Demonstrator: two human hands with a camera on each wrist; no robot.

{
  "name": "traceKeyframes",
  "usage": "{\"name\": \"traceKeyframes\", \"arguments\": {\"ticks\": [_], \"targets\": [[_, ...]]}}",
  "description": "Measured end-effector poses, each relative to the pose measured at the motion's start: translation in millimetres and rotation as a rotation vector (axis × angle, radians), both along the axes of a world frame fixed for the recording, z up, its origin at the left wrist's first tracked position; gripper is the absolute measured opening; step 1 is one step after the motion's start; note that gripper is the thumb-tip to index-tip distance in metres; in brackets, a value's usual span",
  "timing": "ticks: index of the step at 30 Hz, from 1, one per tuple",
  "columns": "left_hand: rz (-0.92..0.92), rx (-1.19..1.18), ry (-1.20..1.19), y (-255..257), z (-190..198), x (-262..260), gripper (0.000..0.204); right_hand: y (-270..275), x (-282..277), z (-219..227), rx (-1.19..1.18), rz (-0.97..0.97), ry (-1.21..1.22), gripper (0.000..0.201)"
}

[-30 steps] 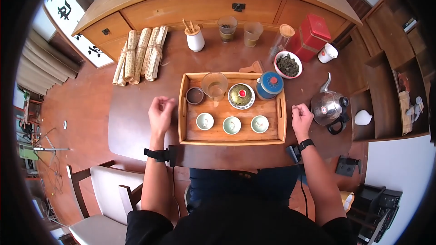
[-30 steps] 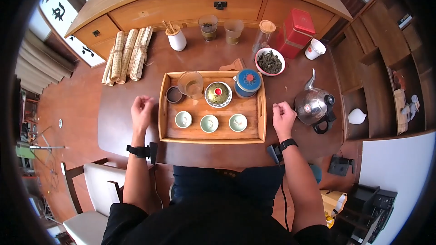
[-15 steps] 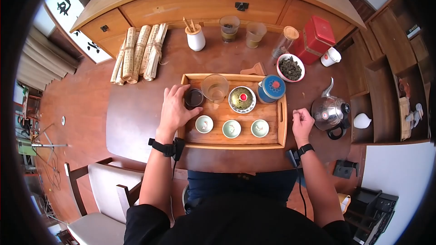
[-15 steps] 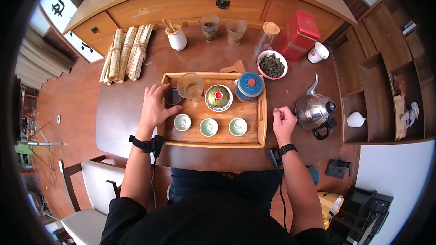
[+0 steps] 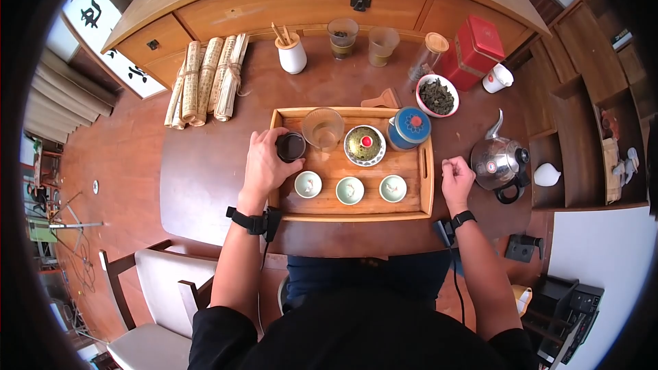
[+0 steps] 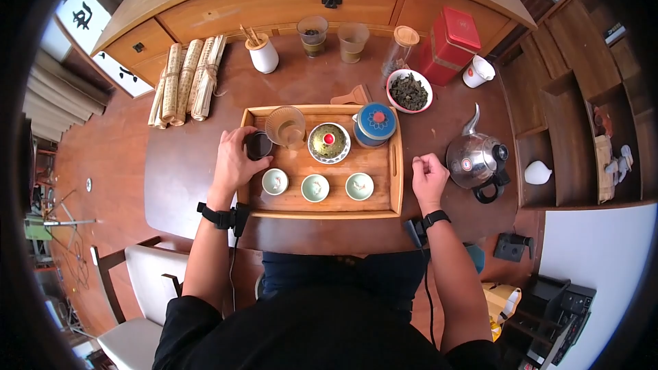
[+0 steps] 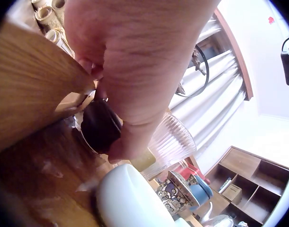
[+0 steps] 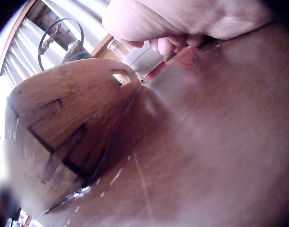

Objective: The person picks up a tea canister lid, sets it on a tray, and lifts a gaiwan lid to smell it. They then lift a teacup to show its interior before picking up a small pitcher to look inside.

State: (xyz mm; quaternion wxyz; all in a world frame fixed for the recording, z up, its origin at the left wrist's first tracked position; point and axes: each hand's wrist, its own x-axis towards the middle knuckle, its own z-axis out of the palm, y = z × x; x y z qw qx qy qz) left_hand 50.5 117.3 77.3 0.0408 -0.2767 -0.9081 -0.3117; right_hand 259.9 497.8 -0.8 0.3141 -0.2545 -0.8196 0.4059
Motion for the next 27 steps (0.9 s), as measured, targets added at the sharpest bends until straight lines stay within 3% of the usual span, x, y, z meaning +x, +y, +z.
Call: {"name": "traceKeyframes", "arguments": {"ticks": [12, 27], "targets": [[0.001, 0.132, 0.055, -6.1, 14.6, 22.5, 0.059, 1.3, -0.6, -2.4, -0.003, 0.015, 0.020, 0.019], [-0.019, 0.305, -0.246, 17.1, 77.1, 80.3, 0.062, 0.4, -2.3, -4.4, -0.053, 0.009, 0.050, 0.021]]}}
